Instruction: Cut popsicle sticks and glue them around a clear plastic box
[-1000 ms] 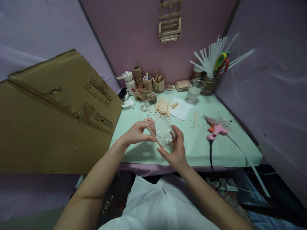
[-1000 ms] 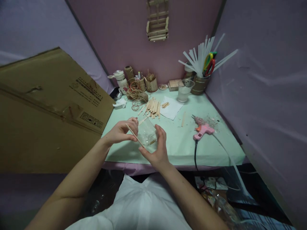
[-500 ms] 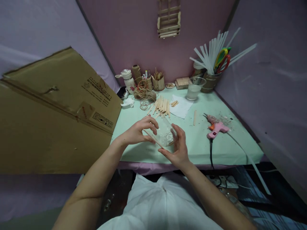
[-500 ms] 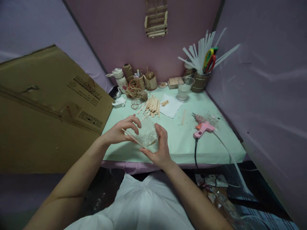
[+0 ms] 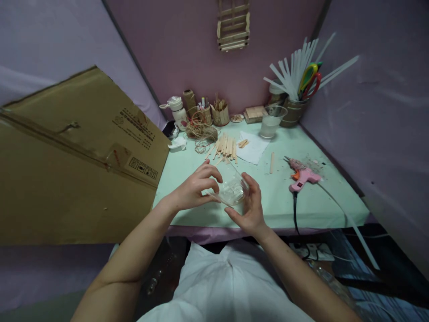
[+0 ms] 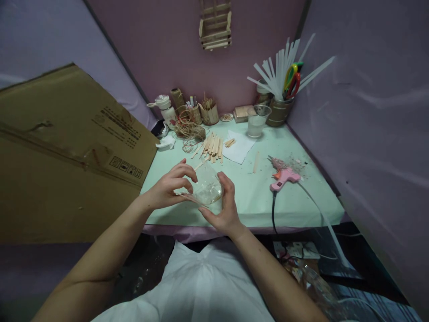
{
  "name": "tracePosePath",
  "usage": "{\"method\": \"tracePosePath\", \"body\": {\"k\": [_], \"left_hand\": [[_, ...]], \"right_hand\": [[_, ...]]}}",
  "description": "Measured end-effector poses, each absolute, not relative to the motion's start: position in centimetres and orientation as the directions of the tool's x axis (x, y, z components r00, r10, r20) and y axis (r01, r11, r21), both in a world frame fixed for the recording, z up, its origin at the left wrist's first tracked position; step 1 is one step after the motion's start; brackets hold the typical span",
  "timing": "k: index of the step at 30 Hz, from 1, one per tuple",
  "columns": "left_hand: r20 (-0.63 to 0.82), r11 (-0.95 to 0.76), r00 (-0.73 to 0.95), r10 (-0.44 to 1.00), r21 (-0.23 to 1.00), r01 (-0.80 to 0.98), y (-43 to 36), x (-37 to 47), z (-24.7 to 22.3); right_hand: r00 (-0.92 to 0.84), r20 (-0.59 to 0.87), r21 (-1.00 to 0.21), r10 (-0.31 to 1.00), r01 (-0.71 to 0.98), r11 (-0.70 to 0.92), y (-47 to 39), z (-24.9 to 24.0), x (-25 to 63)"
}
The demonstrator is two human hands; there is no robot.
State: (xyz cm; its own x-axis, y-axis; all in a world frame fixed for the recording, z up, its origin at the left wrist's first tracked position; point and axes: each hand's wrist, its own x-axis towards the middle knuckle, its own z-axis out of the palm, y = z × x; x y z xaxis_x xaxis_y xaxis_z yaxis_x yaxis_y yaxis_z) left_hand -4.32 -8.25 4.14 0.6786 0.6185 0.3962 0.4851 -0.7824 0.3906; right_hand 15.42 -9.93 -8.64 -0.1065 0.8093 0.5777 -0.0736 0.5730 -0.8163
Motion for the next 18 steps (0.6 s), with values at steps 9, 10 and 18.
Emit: {"method": "tracePosePath", "body": {"k": [9, 10, 18], "left_hand": [[0.379, -0.778, 0.679, 0.628, 0.312, 0.546, -8.9, -3.9, 3.8], [0.366, -0.767, 0.674, 0.642, 0.296, 0.57, -9.0, -3.8, 3.8], [0.286, -0.722, 0.673, 0.682, 0.115, 0.682, -8.2, -3.3, 1.6]], "right_hand": [[-0.053, 0.602, -0.798, 0.797, -0.016, 0.602, -10.0, -8.6, 15.3], [-0.045, 0.595, -0.803, 0.802, -0.003, 0.596, -9.9, -8.6, 15.2], [-0.003, 0.647, -0.748, 0.763, 0.194, 0.635, -9.9, -8.7, 15.4]]}}
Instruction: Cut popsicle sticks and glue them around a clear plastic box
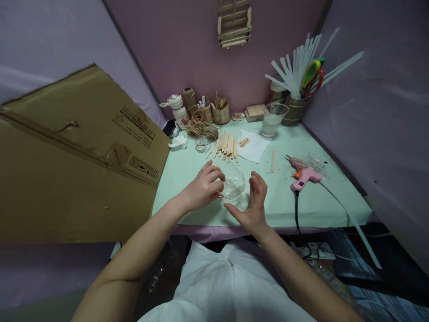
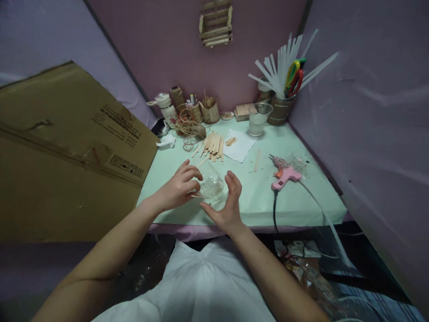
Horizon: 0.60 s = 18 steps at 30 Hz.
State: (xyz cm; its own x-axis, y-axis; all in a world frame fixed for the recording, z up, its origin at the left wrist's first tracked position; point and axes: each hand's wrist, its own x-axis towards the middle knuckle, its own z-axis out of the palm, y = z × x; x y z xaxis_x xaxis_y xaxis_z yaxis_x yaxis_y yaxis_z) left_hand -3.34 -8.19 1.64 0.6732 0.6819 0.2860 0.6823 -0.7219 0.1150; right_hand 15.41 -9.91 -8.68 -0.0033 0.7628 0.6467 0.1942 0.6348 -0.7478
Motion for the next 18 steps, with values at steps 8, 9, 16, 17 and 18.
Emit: {"method": "tracePosePath", "body": {"k": [8, 9, 16, 17, 18], "left_hand": [[0.262, -0.727, 0.681, 0.684, 0.16, 0.668, -6.3, -3.2, -1.2], [0.261, -0.727, 0.68, 0.685, 0.172, 0.665, -6.1, -3.2, -1.3], [0.26, -0.652, 0.599, 0.757, 0.252, 0.715, -6.2, -2.9, -1.5], [0.266, -0.644, 0.587, 0.765, 0.272, 0.716, -6.3, -2.8, -1.5], [0.271, -0.639, 0.579, 0.769, 0.289, 0.713, -6.4, -2.7, -1.6]], "right_hand": [[-0.206, 0.671, -0.59, 0.712, 0.432, 0.682, -9.0, -6.9, 17.1], [-0.223, 0.672, -0.575, 0.706, 0.444, 0.687, -8.8, -6.7, 17.3], [-0.273, 0.672, -0.523, 0.689, 0.484, 0.702, -7.4, -5.9, 17.6], [-0.273, 0.664, -0.53, 0.696, 0.484, 0.696, -7.4, -5.9, 17.6], [-0.271, 0.656, -0.541, 0.705, 0.482, 0.689, -7.3, -5.9, 17.7]]}}
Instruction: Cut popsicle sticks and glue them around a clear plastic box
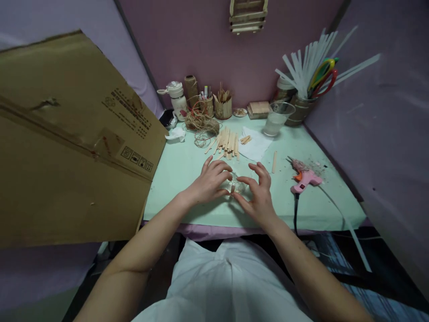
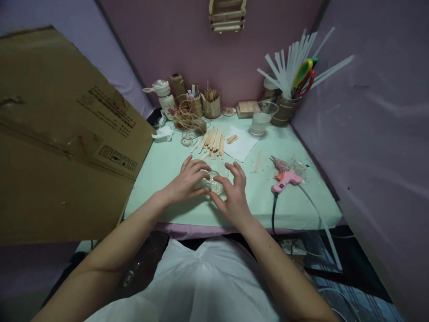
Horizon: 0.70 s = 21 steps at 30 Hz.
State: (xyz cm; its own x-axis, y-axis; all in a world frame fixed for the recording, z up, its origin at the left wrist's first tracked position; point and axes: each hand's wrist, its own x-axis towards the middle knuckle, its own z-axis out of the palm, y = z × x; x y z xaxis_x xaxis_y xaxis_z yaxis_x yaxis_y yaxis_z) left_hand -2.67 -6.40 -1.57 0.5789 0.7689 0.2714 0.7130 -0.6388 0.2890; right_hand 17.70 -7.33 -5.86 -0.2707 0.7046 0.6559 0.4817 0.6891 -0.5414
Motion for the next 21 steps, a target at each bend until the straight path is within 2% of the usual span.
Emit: {"method": "tracePosePath", "body": {"k": [4, 9, 14, 17, 21], "left_hand": [[0.298, -0.633, 0.559, 0.774, 0.323, 0.704, -6.6, -2.2, -1.8], [0.377, -0.641, 0.526, 0.763, 0.328, 0.694, -6.7, -2.4, -3.1], [0.526, -0.605, 0.376, 0.763, 0.374, 0.704, -7.2, -2.3, -5.9], [0.514, -0.54, 0.281, 0.811, 0.473, 0.696, -7.6, -1.6, -7.5], [0.444, -0.459, 0.208, 0.872, 0.592, 0.662, -7.8, -1.0, -8.5]], "right_hand": [[-0.271, 0.625, -0.579, 0.732, 0.468, 0.668, -7.3, -5.8, 18.2], [-0.319, 0.61, -0.554, 0.725, 0.482, 0.679, -7.2, -5.3, 18.6], [-0.38, 0.641, -0.405, 0.667, 0.571, 0.714, -7.3, -4.1, 18.8], [-0.448, 0.618, -0.316, 0.646, 0.611, 0.726, -7.2, -3.4, 18.8], [-0.536, 0.526, -0.271, 0.66, 0.63, 0.728, -6.8, -2.8, 18.7]]}}
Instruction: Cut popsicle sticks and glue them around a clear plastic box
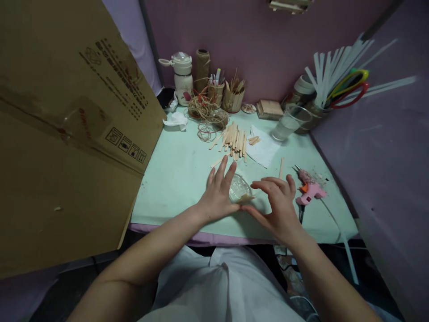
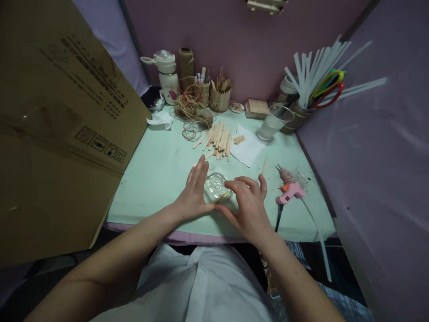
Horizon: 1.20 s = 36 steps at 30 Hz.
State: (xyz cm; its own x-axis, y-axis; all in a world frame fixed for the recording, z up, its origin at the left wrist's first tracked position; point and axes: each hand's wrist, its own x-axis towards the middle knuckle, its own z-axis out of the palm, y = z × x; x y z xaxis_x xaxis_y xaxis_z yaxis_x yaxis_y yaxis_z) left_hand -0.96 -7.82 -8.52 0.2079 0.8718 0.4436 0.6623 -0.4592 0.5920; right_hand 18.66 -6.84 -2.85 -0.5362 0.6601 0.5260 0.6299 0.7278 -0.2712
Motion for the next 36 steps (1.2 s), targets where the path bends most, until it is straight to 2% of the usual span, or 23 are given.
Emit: {"method": "tracePosePath", "body": {"k": [4, 8, 16, 36], "left_hand": [[0.337, -0.377, 0.191, 0.922, 0.665, 0.645, -7.64, -0.96, -8.55], [0.3, -0.342, 0.18, 0.937, 0.675, 0.654, -7.52, -0.94, -8.43], [0.308, -0.345, 0.174, 0.935, 0.687, 0.639, -7.44, -0.97, -8.62], [0.341, -0.356, 0.163, 0.926, 0.641, 0.68, -7.31, -0.99, -8.85]], "right_hand": [[-0.578, 0.483, -0.23, 0.658, 0.641, 0.732, -6.52, -2.85, 18.42], [-0.598, 0.464, -0.215, 0.654, 0.64, 0.738, -6.45, -2.98, 18.38], [-0.613, 0.482, -0.19, 0.626, 0.624, 0.758, -6.22, -3.09, 18.28], [-0.594, 0.484, -0.262, 0.643, 0.602, 0.754, -6.06, -3.41, 18.16]]}}
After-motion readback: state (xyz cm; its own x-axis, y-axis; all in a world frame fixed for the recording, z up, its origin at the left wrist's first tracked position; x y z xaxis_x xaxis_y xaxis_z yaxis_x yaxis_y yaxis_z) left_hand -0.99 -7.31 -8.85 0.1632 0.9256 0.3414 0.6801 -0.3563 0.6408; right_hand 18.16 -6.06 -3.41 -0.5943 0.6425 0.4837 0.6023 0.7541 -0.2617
